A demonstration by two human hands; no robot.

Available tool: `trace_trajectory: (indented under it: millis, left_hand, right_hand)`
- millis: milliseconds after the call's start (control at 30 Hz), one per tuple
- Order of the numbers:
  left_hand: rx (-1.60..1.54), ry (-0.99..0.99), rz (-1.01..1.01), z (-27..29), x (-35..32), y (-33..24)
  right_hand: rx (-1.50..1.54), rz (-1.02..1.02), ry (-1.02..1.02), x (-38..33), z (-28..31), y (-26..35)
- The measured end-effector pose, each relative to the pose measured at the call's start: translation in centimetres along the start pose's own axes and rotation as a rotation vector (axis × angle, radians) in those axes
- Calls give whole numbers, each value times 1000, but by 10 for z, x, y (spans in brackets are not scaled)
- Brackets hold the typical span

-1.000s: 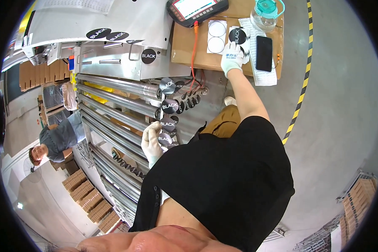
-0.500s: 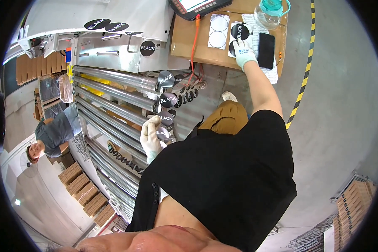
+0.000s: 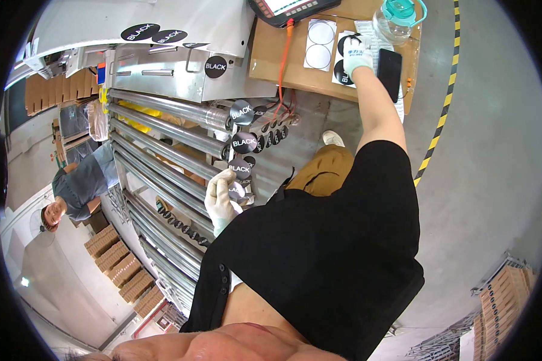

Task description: Packing a treadmill into a cardboard box on a conveyor belt, securing it with tape and applying labels.

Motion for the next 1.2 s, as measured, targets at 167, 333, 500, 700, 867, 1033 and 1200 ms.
trace_trajectory:
  millis: [167, 333, 500, 700, 867, 1033, 1200]
  left_hand:
    - [35, -28, -23, 8, -2, 4]
    - [-22, -42, 41, 8, -2, 12]
    - [-54, -27, 7, 1, -2, 8]
    - [-32, 7, 53, -6, -1, 3]
    - [-15, 11, 22, -10, -4, 0]
    - [-29, 13, 20, -6, -8, 4]
    - [-9, 31, -40, -8, -11, 2]
  right_hand:
    - [40, -55, 187, 15, 45, 2]
    - [3, -86, 328, 18, 61, 4]
    - [-124, -66, 265, 10, 70, 14]
    - [-148, -56, 210, 6, 65, 16]
    - [-157, -51, 168, 7, 58, 12]
    - [-165, -36, 114, -3, 66, 17]
    - [68, -38, -144, -4, 37, 1]
Point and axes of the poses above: each hand's wrist, its own x-axis towards the middle knuckle, its own z-axis out of the back of the hand, y = z × x, the point moved 4 cm from there along x, towards the middle knuckle, and after that the axes turned 11 degrees about z, right-handed, at the moved point
